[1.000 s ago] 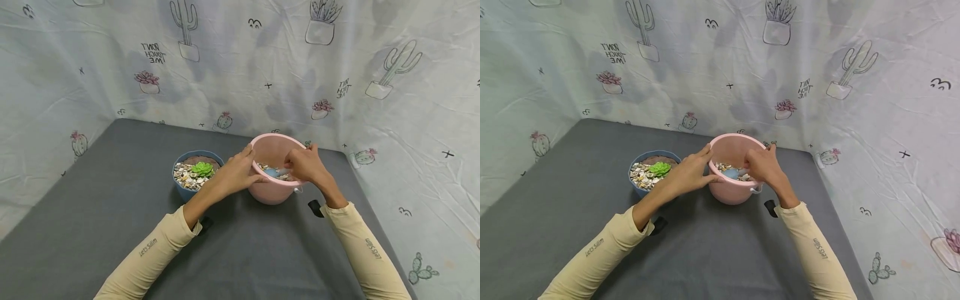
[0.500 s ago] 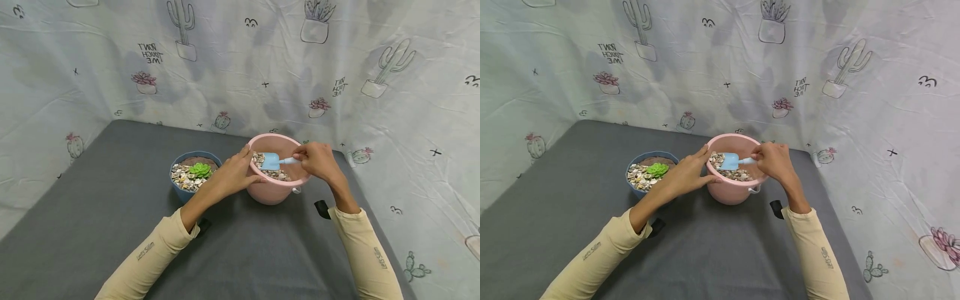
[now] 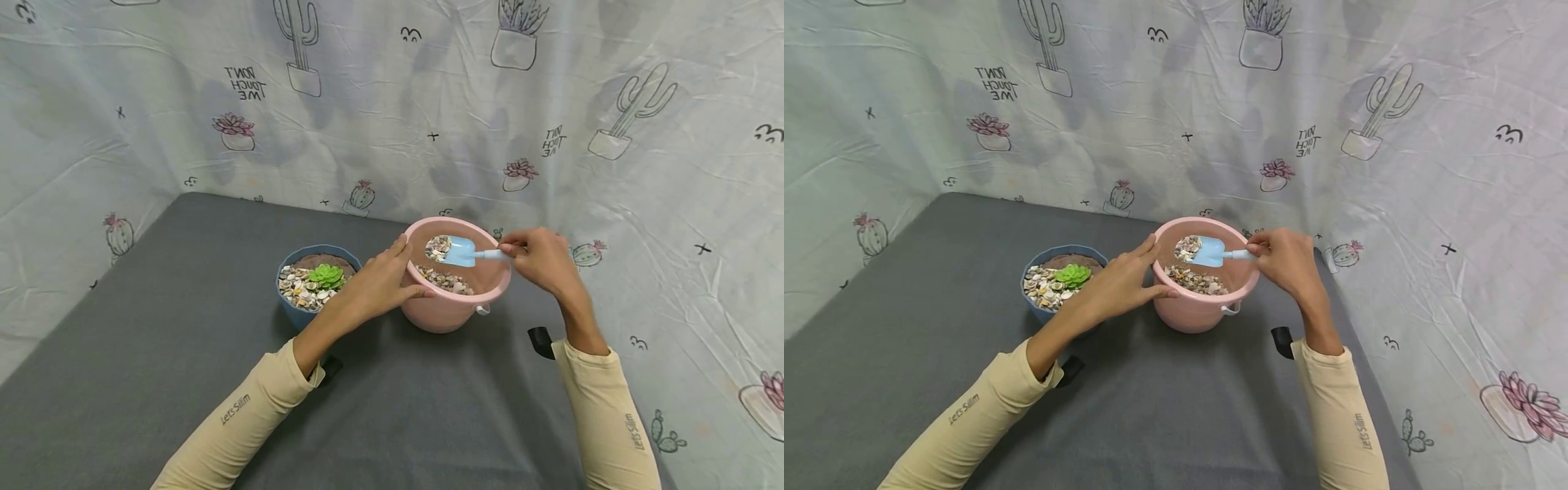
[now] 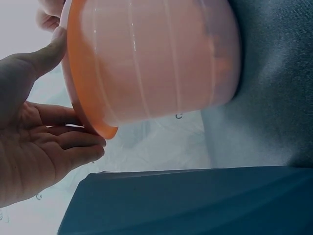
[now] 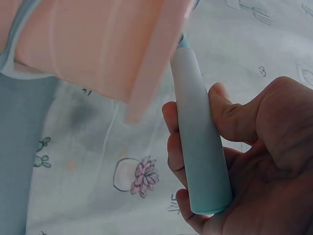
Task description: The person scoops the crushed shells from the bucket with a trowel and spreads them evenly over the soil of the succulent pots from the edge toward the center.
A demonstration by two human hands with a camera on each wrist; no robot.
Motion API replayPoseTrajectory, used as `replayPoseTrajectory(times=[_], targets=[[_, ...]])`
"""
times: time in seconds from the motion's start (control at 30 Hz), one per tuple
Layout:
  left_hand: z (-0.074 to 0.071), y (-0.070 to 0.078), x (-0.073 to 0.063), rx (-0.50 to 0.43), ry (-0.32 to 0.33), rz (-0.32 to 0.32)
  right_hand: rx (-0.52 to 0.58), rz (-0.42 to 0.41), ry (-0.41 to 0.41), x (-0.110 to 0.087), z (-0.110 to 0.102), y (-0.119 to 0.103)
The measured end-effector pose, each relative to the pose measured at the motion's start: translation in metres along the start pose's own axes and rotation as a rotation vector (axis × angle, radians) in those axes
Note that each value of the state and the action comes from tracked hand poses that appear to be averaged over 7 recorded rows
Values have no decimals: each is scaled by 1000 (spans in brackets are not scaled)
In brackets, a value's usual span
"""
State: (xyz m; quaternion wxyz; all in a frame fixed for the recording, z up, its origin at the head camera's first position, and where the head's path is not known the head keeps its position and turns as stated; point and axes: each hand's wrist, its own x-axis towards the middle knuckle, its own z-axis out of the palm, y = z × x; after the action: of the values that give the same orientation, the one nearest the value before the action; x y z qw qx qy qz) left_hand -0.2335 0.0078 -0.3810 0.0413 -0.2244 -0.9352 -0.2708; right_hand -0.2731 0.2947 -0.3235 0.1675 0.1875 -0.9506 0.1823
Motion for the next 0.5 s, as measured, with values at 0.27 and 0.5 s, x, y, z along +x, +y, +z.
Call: replayPoseTrajectory(times=[0.27, 0.5], targets=[[-4, -2, -1, -10, -34, 13, 22, 17, 16, 0, -10, -7], [-26, -16, -4, -35, -123, 41, 52, -22, 42, 3, -16, -20]])
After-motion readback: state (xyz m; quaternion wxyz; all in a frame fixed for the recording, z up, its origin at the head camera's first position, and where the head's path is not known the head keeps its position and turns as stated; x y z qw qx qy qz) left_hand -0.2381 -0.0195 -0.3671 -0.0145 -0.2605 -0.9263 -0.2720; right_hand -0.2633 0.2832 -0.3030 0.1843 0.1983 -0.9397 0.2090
